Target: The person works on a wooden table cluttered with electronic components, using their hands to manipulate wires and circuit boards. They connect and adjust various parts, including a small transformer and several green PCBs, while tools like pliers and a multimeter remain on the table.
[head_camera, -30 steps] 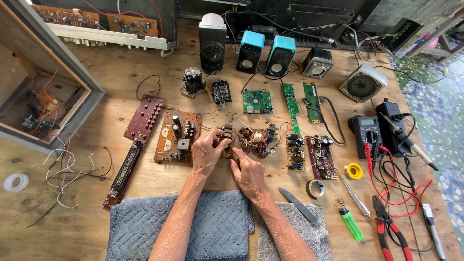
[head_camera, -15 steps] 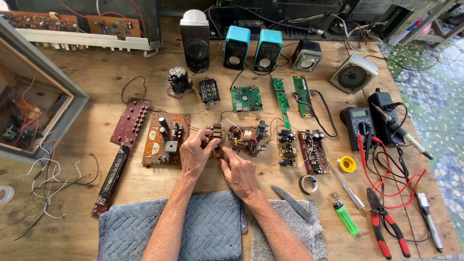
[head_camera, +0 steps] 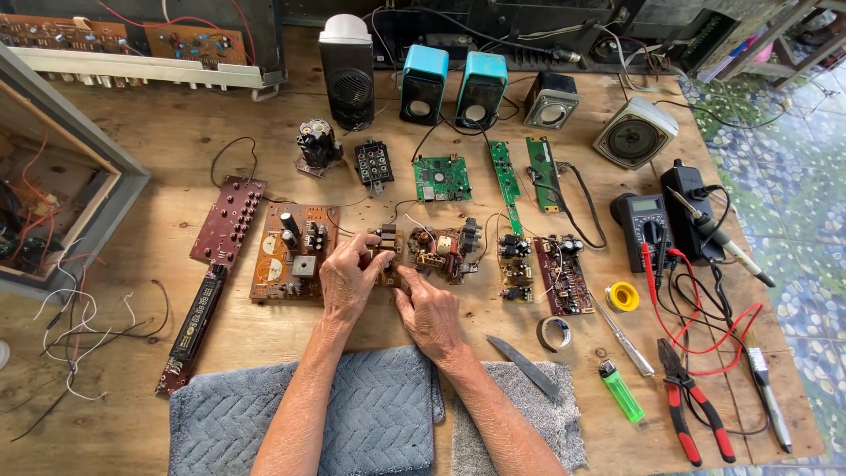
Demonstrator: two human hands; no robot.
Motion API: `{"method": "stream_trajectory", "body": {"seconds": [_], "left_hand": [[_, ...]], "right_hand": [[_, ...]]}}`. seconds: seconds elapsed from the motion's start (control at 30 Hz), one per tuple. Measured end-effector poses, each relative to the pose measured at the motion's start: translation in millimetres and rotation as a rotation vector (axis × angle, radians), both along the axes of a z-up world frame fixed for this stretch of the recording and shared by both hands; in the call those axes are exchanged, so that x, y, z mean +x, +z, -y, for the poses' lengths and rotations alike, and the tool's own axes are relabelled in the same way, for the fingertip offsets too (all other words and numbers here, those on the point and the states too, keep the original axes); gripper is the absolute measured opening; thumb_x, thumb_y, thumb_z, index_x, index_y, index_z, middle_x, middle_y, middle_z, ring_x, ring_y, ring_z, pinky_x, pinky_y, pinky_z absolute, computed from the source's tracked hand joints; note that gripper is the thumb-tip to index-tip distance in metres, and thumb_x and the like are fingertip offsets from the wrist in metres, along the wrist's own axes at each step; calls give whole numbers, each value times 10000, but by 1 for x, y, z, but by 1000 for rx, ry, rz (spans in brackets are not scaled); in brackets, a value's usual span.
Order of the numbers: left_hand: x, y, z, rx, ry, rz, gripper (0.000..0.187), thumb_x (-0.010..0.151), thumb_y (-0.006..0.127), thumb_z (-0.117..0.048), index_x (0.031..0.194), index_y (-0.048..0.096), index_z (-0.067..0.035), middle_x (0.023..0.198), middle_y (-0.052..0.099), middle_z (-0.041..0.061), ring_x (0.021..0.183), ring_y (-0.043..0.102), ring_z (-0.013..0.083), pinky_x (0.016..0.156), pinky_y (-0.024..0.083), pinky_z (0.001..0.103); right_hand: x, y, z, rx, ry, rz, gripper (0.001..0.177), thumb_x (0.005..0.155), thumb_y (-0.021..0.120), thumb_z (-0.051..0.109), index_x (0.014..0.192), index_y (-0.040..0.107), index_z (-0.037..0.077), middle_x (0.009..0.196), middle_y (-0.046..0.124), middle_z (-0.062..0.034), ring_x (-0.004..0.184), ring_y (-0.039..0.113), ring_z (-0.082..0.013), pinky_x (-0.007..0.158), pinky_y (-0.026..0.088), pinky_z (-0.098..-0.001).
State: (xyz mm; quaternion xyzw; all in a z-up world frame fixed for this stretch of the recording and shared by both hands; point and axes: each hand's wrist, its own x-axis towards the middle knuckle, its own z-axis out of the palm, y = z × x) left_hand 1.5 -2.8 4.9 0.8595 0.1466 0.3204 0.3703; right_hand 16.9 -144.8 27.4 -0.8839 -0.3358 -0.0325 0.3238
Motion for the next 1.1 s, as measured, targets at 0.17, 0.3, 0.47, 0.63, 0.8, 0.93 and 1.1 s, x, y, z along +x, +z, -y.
{"method": "stream_trajectory", "body": {"seconds": [0.17,0.3,0.47,0.63,0.8,0.93,1.1], "left_hand": [[0,-1,-1,14,0,-5,224,692,687,-297,834,584,-157,500,470,15,586,547,192,598,465,305],[3,-13,-2,14,-3,3,234,687,698,-290,831,586,-144,506,479,26,579,540,208,594,462,321],[1,-5,-1,46,-25,-1,233,698,695,-286,848,589,-144,515,471,28,580,534,208,596,462,325],[2,-9,-2,54,-35,4,224,704,698,-283,844,596,-141,515,466,21,570,523,191,595,460,306],[2,-7,-1,50,-30,12,212,712,697,-270,843,603,-132,511,457,22,571,521,194,599,457,303],[0,1,2,51,-10,12,217,705,699,-277,841,606,-136,506,453,14,568,521,187,598,459,303],[0,4,2,16,-17,27,219,673,708,-256,828,605,-141,503,457,30,591,546,210,599,460,312]], "right_hand": [[1,-4,-1,9,-5,4,266,796,502,245,1059,505,206,925,622,-51,730,614,-275,589,498,-390],[1,-10,-1,26,-10,25,266,791,503,215,1055,506,189,918,622,-62,689,610,-295,579,494,-400],[2,-13,1,5,-19,26,269,785,503,239,1053,502,212,907,619,-37,686,610,-285,587,496,-394],[3,-16,2,-7,-24,17,271,788,493,262,1058,492,245,899,617,-11,699,614,-265,598,499,-383],[4,-15,2,11,-4,-2,261,799,487,238,1060,489,234,865,619,-26,672,613,-277,586,501,-385],[2,-8,3,9,2,3,258,799,487,244,1057,491,232,873,619,-27,672,613,-279,589,500,-387],[2,-7,1,15,6,2,273,787,506,232,1058,503,202,911,618,-59,704,608,-290,585,498,-391]]}}
